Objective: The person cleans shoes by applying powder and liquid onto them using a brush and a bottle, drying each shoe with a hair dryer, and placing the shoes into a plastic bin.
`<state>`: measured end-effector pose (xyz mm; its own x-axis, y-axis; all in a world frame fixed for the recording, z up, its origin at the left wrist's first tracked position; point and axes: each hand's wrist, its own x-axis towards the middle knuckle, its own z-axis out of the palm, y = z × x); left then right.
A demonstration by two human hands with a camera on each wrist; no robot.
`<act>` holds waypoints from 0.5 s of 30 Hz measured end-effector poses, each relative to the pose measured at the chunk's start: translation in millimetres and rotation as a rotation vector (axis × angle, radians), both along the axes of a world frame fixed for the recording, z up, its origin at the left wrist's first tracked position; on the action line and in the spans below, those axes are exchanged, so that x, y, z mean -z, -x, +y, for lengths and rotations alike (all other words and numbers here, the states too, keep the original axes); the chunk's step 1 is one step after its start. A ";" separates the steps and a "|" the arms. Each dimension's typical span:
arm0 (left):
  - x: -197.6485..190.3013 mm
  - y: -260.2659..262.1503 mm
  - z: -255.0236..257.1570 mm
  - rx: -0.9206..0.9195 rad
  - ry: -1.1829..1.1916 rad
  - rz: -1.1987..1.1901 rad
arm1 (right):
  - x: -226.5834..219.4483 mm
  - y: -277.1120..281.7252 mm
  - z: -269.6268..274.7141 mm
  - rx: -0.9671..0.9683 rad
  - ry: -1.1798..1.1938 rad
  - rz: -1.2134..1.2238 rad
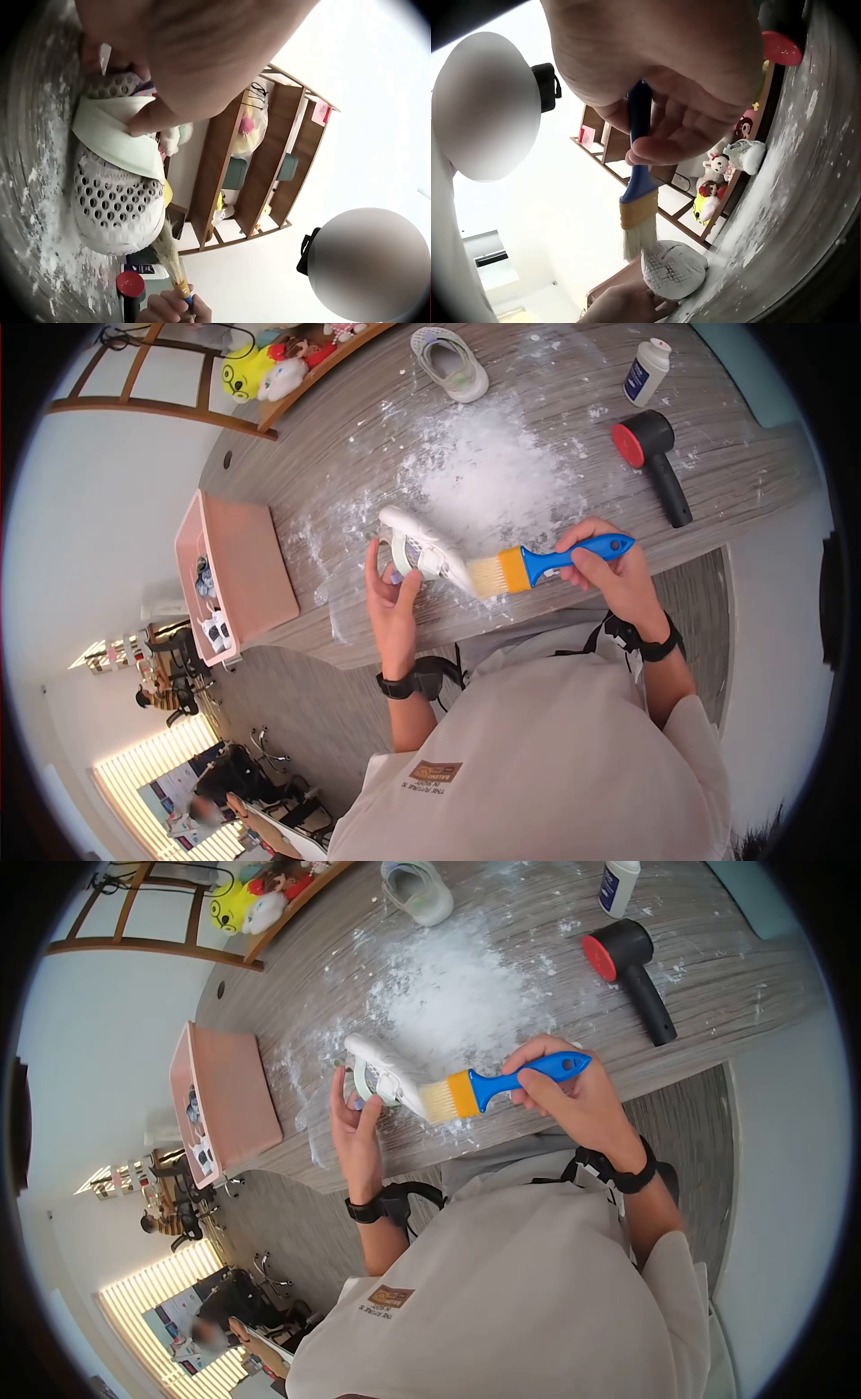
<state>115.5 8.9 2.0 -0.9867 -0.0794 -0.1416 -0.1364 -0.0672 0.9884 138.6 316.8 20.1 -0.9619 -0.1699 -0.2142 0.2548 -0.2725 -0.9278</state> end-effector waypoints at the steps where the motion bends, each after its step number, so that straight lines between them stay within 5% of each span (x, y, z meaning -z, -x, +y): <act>1: -0.4 0.2 1.4 -0.012 0.016 0.003 | -0.4 0.2 -1.9 0.001 -0.017 0.007; 3: -1.8 2.3 3.4 -0.036 0.046 0.013 | -0.4 0.7 -4.4 -0.041 -0.042 0.052; 10: -11.3 6.3 -6.9 0.346 0.025 -0.076 | -8.6 3.2 0.1 -0.069 -0.043 0.136; 15: -5.3 4.8 -12.2 0.486 -0.021 -0.105 | 5.7 5.1 -5.4 0.138 -0.135 0.098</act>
